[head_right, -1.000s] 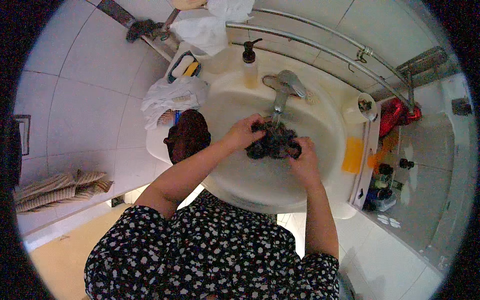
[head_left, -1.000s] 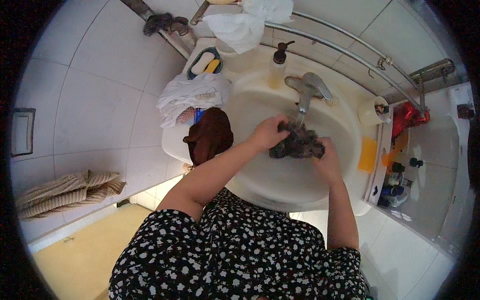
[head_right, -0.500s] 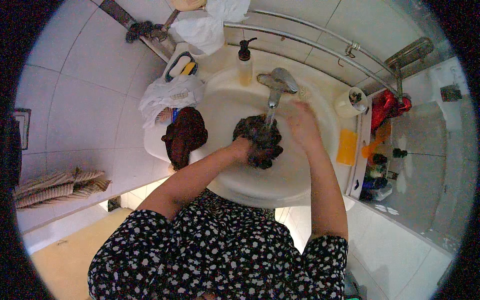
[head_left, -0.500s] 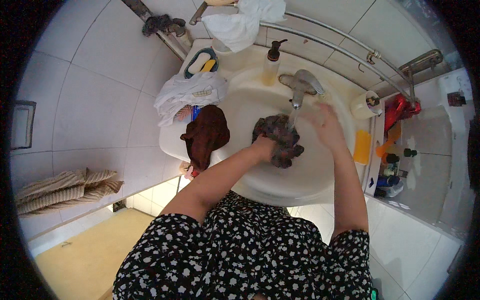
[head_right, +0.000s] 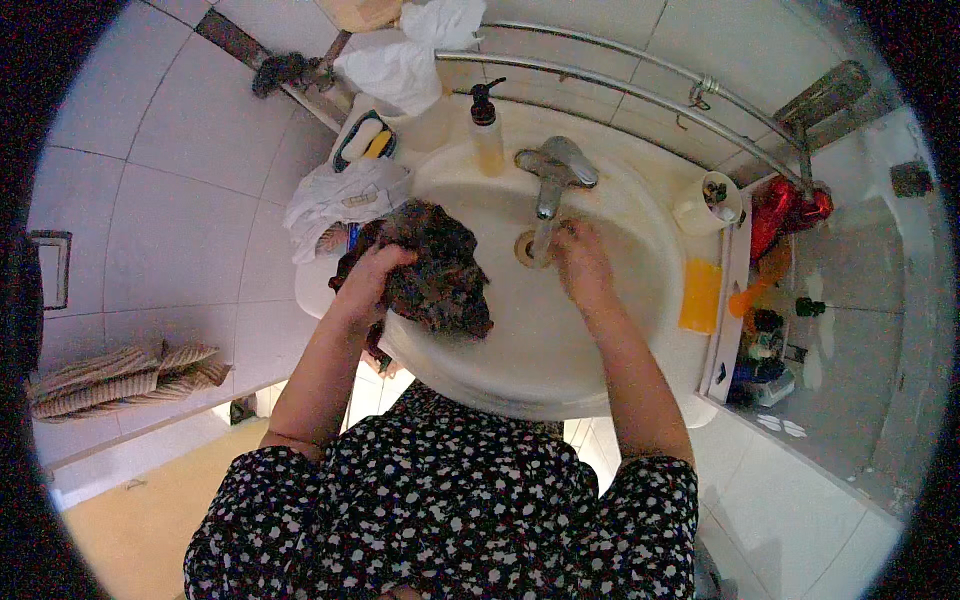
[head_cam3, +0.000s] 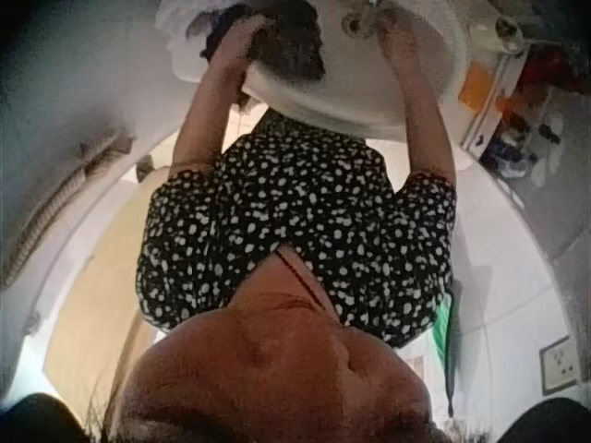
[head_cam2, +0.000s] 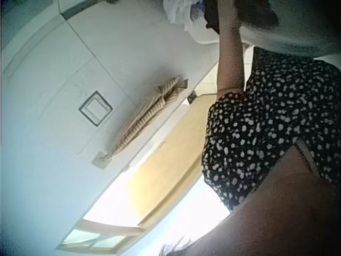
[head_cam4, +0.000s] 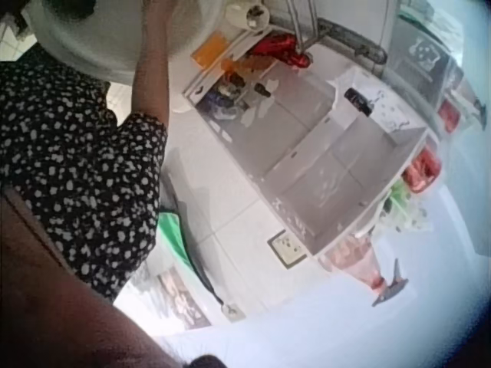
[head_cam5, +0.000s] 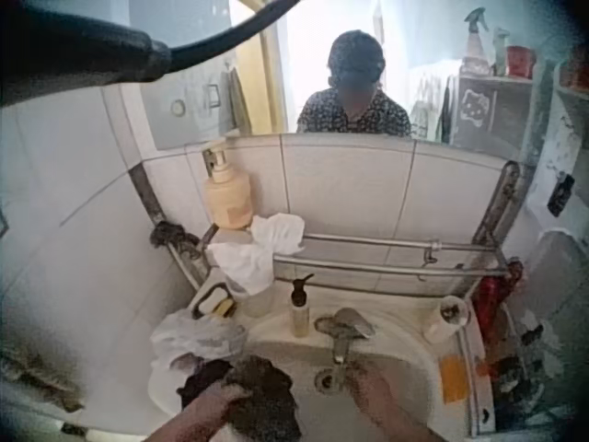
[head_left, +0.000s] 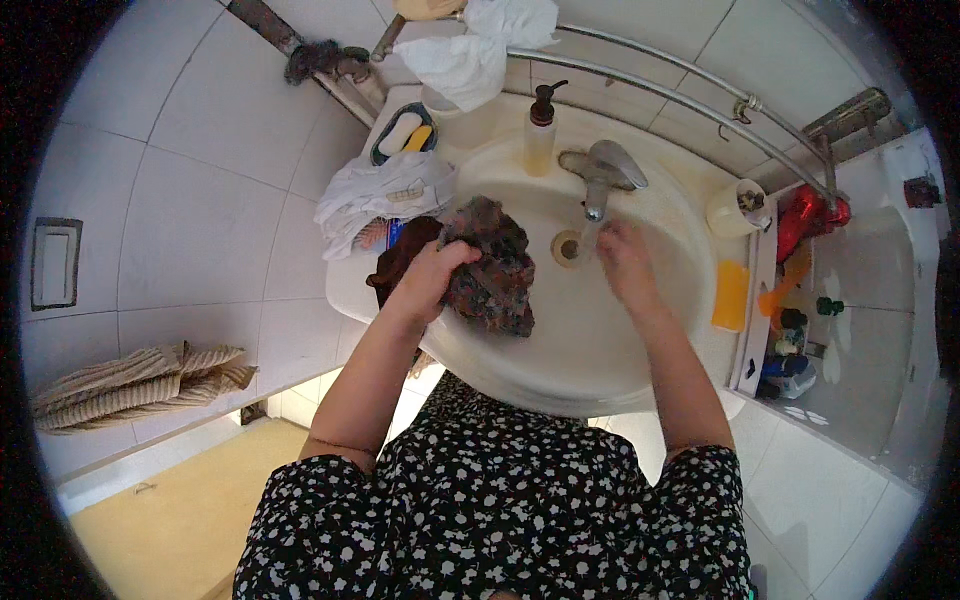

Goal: The person hand-washes a dark patterned garment in a bathroom sink using a yellow sponge and running water. They scrub the fabric, rinse it thoroughly, and wring it out. An elderly person briefly enters the bathroom holding a similar garment and then moves into the adjacent bedroom.

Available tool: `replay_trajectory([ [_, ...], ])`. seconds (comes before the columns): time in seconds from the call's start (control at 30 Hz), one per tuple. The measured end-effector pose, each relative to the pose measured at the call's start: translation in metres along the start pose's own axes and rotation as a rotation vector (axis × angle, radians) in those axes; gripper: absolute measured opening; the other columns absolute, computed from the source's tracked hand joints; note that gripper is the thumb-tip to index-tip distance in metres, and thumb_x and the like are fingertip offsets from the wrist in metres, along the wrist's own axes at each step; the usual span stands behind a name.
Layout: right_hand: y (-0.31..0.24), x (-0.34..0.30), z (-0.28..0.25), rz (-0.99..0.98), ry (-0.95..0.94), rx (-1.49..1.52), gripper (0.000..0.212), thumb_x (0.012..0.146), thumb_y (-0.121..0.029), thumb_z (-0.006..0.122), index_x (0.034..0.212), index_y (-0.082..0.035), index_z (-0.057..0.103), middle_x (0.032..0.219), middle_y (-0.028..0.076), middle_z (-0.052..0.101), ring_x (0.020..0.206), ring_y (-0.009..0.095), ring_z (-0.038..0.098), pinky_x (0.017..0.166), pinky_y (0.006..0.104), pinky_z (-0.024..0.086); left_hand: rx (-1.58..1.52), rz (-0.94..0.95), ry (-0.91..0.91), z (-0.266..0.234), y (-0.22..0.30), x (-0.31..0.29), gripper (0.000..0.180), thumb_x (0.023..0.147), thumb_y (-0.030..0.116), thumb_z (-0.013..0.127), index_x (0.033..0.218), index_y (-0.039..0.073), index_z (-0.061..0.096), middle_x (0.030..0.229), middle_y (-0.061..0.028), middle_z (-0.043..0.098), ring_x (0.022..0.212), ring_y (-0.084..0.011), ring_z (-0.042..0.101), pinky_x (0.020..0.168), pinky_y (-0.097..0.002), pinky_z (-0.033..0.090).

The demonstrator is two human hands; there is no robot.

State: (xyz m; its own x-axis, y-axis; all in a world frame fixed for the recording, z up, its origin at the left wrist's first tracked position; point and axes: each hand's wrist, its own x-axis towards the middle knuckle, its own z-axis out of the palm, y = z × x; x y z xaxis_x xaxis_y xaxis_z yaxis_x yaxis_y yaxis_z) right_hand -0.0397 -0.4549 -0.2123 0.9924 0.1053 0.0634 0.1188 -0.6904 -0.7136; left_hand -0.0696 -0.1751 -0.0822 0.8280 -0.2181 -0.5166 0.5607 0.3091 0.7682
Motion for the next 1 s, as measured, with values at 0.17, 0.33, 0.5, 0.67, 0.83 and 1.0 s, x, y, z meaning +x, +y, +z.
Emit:
replay_trajectory([
  [0.17,0.012,0.002,0.064,0.347,-0.011,0.716,0.026,0.081,-0.022,0.052,0.101,-0.005,0.054,0.097,0.012,0.057,0.085,0.026,0.056,0.072,0.0334,0.045,0.026,-0.002,0.074,0.006,0.007,-0.008,0.027,0.075,0.014,0.057,0.098,-0.001,0.058,0.091,-0.0082,0.062,0.083,-0.0176,0.059,0.077,-0.0317,0.048],
  [0.33,0.033,0.003,0.086,0.235,0.017,0.263,0.033,0.083,-0.032,0.051,0.107,-0.008,0.052,0.100,0.008,0.057,0.086,0.024,0.055,0.073,0.0334,0.043,0.039,0.027,0.050,0.006,0.005,-0.007,0.029,0.075,0.014,0.057,0.100,0.000,0.056,0.092,-0.0083,0.061,0.083,-0.0174,0.058,0.078,-0.0311,0.047],
  [0.5,-0.038,-0.012,0.045,-0.047,-0.146,0.488,0.040,0.083,-0.031,0.055,0.116,-0.008,0.049,0.109,0.009,0.056,0.099,0.024,0.052,0.085,0.0345,0.040,-0.182,0.005,-0.062,0.014,0.009,-0.005,0.033,0.077,0.015,0.055,0.106,0.000,0.054,0.099,-0.0107,0.061,0.088,-0.0206,0.059,0.081,-0.0332,0.047],
  [0.67,-0.055,-0.036,0.035,-0.207,-0.398,0.435,0.048,0.083,-0.026,0.058,0.125,-0.007,0.044,0.115,0.008,0.055,0.108,0.023,0.049,0.094,0.0345,0.037,-0.422,0.094,-0.283,0.052,0.038,-0.012,0.032,0.083,0.022,0.053,0.108,0.002,0.055,0.105,-0.0099,0.061,0.097,-0.0209,0.058,0.088,-0.0355,0.044],
  [0.83,-0.002,-0.071,-0.006,0.390,-0.231,0.846,0.045,0.085,-0.024,0.056,0.125,-0.009,0.045,0.100,0.008,0.058,0.087,0.017,0.054,0.076,0.0312,0.045,-0.228,0.197,-0.214,0.066,0.057,-0.013,0.035,0.090,0.031,0.051,0.113,0.004,0.053,0.109,-0.0057,0.059,0.100,-0.0177,0.056,0.088,-0.0335,0.043],
  [1.0,-0.031,-0.083,-0.085,0.493,-0.031,0.646,0.028,0.089,-0.024,0.048,0.107,-0.005,0.056,0.067,0.001,0.054,0.053,0.009,0.048,0.046,0.0240,0.040,0.074,0.110,0.110,0.027,-0.003,0.034,0.050,0.086,0.036,0.058,0.121,0.003,0.045,0.116,-0.0066,0.054,0.108,-0.0173,0.049,0.090,-0.0318,0.041],
])
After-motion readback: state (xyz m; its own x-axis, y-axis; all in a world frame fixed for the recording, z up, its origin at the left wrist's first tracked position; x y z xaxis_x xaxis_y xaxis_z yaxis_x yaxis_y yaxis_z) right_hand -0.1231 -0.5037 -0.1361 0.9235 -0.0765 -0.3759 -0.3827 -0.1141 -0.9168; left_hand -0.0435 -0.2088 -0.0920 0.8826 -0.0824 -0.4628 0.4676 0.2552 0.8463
